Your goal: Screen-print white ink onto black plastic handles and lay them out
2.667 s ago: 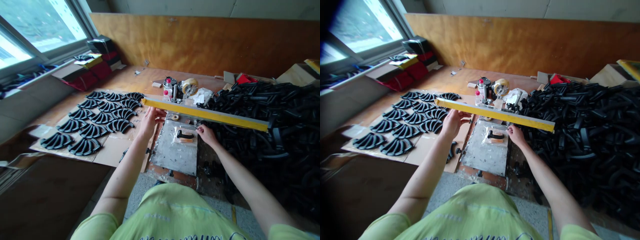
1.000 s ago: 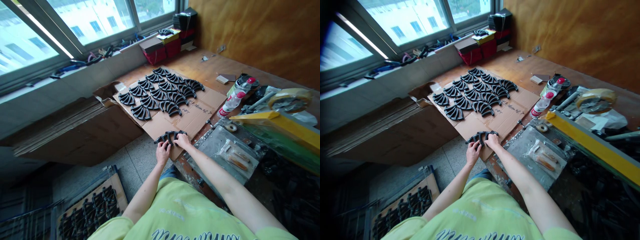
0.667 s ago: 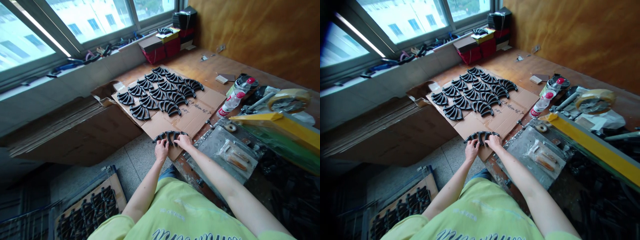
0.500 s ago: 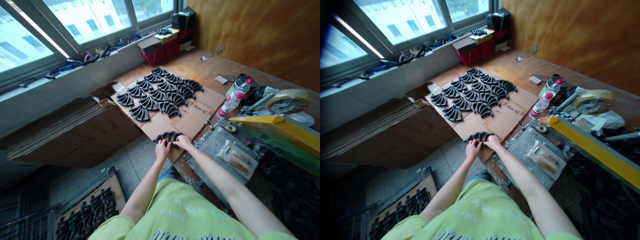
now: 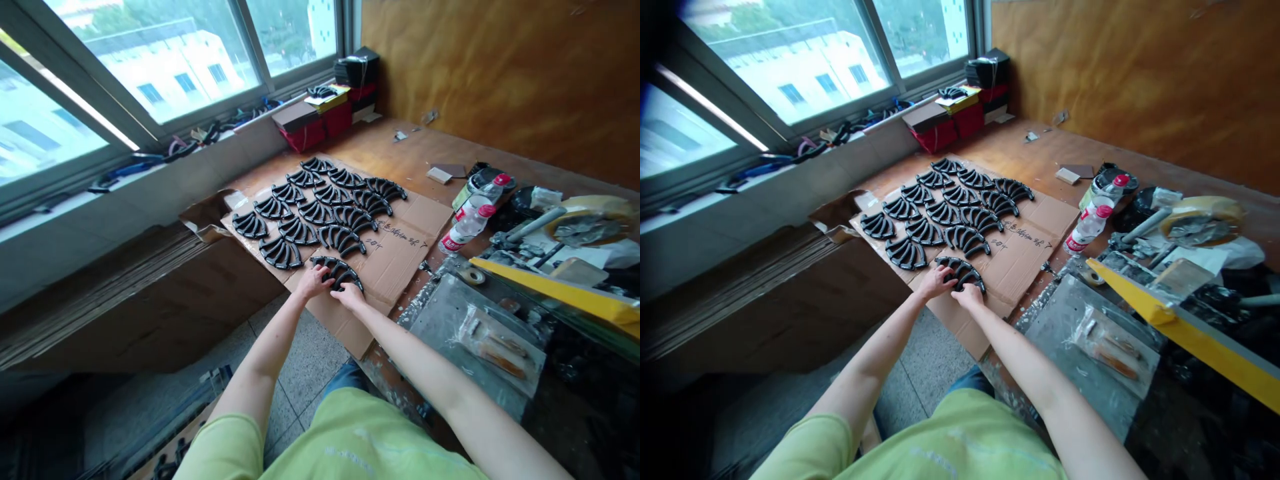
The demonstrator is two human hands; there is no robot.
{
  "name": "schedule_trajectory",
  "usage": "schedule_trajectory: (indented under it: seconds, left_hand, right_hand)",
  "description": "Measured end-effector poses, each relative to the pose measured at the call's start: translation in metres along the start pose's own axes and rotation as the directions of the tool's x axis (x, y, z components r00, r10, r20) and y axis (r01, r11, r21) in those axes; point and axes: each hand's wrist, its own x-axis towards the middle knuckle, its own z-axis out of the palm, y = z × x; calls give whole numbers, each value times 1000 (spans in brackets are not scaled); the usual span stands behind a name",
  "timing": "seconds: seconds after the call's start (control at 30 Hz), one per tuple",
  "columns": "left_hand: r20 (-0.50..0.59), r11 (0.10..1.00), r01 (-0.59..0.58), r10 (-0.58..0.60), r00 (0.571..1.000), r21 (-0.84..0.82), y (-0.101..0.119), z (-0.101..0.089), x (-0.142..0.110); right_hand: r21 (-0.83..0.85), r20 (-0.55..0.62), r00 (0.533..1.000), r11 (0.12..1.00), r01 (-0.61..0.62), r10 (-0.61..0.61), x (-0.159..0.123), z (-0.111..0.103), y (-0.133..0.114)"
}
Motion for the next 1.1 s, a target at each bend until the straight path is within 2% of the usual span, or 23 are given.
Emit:
schedule_trajectory:
  seconds: [0.13, 0.3, 0.4, 0.47, 0.5, 0.57, 0.63, 0.7, 0.77, 0.8, 0.83, 0.87, 0.93, 1.03, 1.1]
  left_hand:
    - [-25, 996, 60, -58, 998, 66, -19, -10, 9]
    - [-90, 986, 136, -127, 988, 101, -33, -13, 5]
    - [-187, 979, 182, -163, 969, 89, -30, -9, -6]
    - [-267, 979, 198, -177, 947, 55, -24, -8, -15]
    - [-301, 976, 219, -205, 931, 14, -20, -8, -19]
    - [-300, 970, 233, -243, 923, -70, -9, -8, -28]
    - [-266, 966, 220, -250, 931, -136, 4, -7, -37]
    - [-223, 962, 209, -246, 943, -175, 21, -5, -46]
    - [-172, 961, 190, -226, 959, -200, 40, -1, -52]
    - [-152, 962, 167, -202, 967, -215, 51, 2, -54]
    - [-143, 963, 133, -170, 975, -236, 62, 4, -55]
    - [-147, 961, 91, -133, 980, -261, 75, 6, -55]
    - [-175, 950, 10, -67, 982, -311, 102, 10, -54]
    - [-200, 921, -108, 34, 979, -375, 145, 14, -53]
    - [-207, 893, -182, 102, 973, -413, 171, 15, -55]
  right_hand:
    - [220, 30, 1000, 976, -4, -3, 20, 10, -18]
    - [505, 130, 990, 863, -12, -62, 30, 18, -28]
    - [486, 78, 990, 871, 67, -119, 17, 8, -22]
    - [427, 6, 982, 889, 166, -186, -3, -14, -10]
    - [403, -27, 976, 892, 206, -214, -17, -29, -1]
    - [376, -109, 967, 890, 256, -232, -58, -65, 26]
    - [343, -245, 951, 900, 268, -190, -111, -104, 65]
    - [259, -424, 901, 940, 224, -97, -170, -142, 114]
    - [128, -566, 822, 992, 18, 58, -228, -171, 168]
    - [63, -612, 776, 987, -145, 153, -254, -182, 195]
    - [0, -615, 750, 952, -307, 243, -278, -188, 220]
    - [-55, -578, 749, 901, -431, 323, -299, -191, 242]
    - [-187, -449, 793, 824, -535, 412, -332, -184, 274]
    - [-349, -256, 874, 804, -481, 412, -357, -156, 294]
    - [-394, -236, 894, 804, -446, 381, -363, -135, 297]
